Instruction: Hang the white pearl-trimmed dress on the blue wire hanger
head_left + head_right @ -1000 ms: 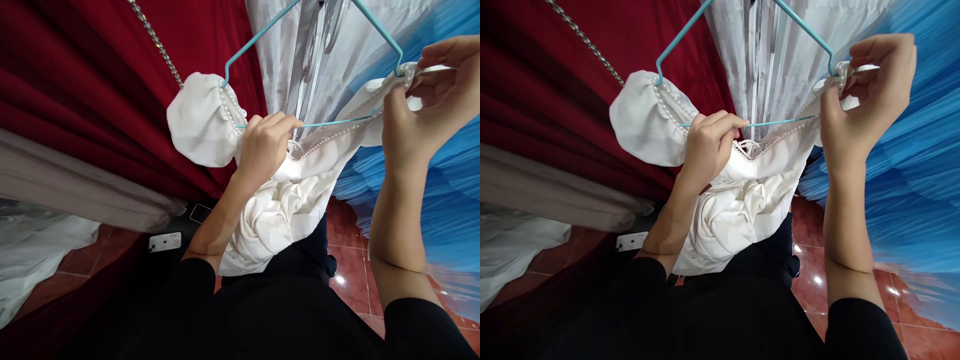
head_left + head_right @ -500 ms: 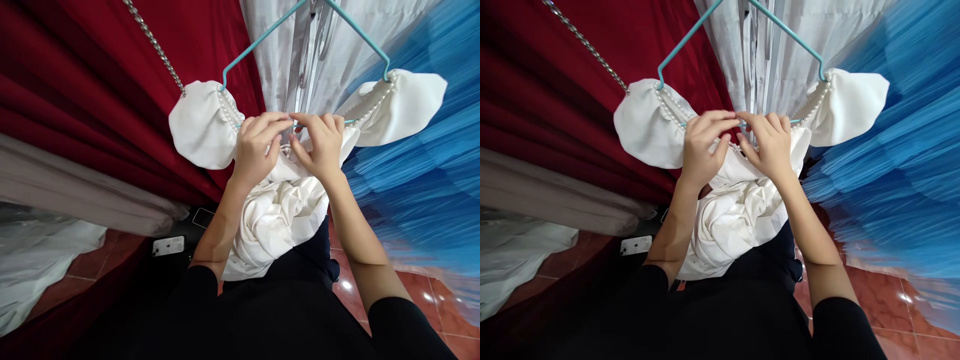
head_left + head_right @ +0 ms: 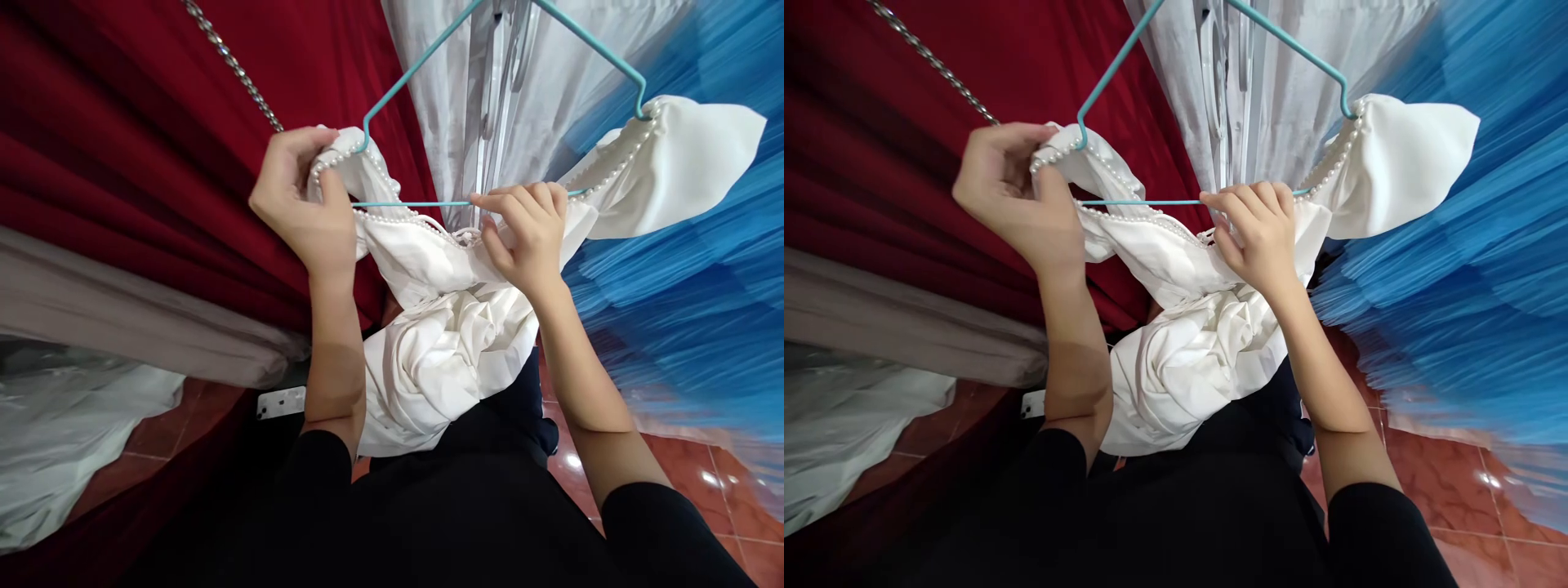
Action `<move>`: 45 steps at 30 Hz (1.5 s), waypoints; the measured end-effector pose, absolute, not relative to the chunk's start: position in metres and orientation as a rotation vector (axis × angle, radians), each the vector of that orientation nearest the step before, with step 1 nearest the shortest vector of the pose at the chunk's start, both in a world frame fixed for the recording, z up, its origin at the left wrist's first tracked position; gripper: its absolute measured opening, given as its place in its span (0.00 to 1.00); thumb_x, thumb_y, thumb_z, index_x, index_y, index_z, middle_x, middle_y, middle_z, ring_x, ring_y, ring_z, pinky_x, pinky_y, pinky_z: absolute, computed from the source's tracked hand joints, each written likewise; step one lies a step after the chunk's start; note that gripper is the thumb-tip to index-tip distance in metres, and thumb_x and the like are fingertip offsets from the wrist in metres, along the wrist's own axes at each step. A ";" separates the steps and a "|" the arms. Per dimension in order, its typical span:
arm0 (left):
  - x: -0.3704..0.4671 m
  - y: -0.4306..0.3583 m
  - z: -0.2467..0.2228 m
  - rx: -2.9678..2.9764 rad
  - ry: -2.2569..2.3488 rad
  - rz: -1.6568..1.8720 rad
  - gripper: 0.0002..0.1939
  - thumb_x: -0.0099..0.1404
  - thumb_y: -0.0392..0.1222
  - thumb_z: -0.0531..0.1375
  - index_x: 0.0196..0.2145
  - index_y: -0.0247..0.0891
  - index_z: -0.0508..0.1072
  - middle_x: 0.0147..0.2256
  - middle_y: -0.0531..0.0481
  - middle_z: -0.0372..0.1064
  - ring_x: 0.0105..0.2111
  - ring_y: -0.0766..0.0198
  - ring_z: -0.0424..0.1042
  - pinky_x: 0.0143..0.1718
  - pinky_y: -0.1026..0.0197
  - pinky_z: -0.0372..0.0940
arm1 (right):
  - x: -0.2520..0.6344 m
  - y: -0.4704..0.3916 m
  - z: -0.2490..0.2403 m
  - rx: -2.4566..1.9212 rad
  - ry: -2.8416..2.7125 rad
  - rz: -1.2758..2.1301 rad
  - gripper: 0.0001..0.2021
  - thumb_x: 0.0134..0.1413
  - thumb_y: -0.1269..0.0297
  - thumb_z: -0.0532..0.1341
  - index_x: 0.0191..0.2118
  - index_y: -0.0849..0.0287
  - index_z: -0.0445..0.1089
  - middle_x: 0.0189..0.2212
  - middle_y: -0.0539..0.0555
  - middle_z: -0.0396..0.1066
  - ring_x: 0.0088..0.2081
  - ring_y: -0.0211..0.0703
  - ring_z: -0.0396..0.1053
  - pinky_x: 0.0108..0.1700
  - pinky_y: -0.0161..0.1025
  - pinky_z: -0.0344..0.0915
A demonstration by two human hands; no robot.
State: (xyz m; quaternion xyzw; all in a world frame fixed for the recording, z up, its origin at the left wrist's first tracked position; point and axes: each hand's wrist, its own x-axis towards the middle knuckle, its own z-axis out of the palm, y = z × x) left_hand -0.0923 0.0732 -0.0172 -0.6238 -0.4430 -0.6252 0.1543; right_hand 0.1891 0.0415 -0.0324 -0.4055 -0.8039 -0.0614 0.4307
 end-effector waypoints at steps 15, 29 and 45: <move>-0.117 0.038 -0.058 -1.775 -1.615 -1.703 0.12 0.73 0.51 0.62 0.41 0.44 0.83 0.40 0.54 0.76 0.41 0.65 0.77 0.41 0.54 0.77 | 0.201 0.041 -0.027 -0.916 -2.060 -0.068 0.20 0.70 0.65 0.50 0.58 0.43 0.73 0.48 0.51 0.76 0.47 0.48 0.71 0.59 0.56 0.61; -0.009 0.000 0.003 -2.254 -1.279 -1.465 0.10 0.70 0.32 0.62 0.41 0.46 0.81 0.49 0.52 0.82 0.52 0.55 0.79 0.59 0.46 0.71 | 0.197 0.022 -0.019 -0.962 -2.057 -0.082 0.19 0.70 0.62 0.54 0.60 0.44 0.73 0.52 0.51 0.77 0.51 0.49 0.72 0.62 0.58 0.62; -0.008 0.008 -0.007 -2.311 -1.426 -1.325 0.08 0.78 0.41 0.57 0.45 0.46 0.77 0.43 0.53 0.82 0.40 0.58 0.77 0.53 0.48 0.64 | 0.267 0.075 0.015 -0.647 -1.555 -0.454 0.23 0.51 0.76 0.64 0.52 0.52 0.81 0.47 0.61 0.79 0.52 0.57 0.78 0.59 0.56 0.73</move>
